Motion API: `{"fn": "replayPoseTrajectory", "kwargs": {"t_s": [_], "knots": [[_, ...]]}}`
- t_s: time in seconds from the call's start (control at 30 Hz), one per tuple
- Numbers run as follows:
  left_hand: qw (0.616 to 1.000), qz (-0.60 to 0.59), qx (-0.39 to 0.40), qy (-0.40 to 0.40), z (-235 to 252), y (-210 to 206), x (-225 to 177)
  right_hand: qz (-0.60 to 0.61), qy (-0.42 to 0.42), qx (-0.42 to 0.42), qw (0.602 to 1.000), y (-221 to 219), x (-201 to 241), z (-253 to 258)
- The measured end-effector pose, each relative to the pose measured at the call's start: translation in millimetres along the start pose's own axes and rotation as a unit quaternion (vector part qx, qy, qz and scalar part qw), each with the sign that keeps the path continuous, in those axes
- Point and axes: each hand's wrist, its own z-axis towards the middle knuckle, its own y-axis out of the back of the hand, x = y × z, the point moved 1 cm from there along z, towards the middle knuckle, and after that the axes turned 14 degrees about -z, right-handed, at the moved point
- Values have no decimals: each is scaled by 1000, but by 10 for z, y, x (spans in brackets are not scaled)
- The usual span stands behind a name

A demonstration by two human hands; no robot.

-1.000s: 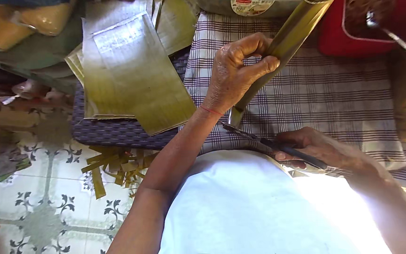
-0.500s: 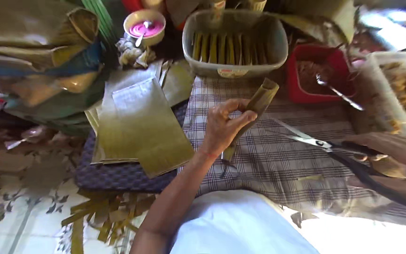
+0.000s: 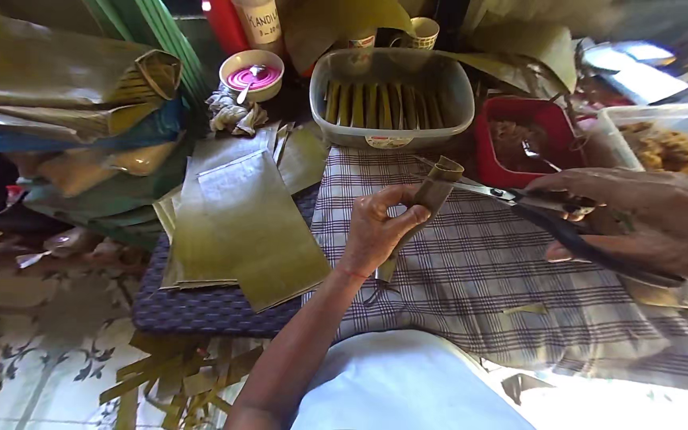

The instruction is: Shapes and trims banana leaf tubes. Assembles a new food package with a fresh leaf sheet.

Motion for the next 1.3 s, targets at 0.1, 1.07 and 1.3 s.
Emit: {"fn": "replayPoseTrajectory", "kwargs": {"t_s": [0.1, 1.07, 1.3], "knots": [[1000, 4, 5, 7, 21, 8, -6, -4, 14, -30, 999, -22, -19, -35], [988, 144, 4, -53, 21, 151, -147, -149, -261, 136, 944, -1516, -25, -380], [981, 184, -12, -55, -33, 159, -155, 187, -141, -266, 935, -1257, 773, 419]]}}
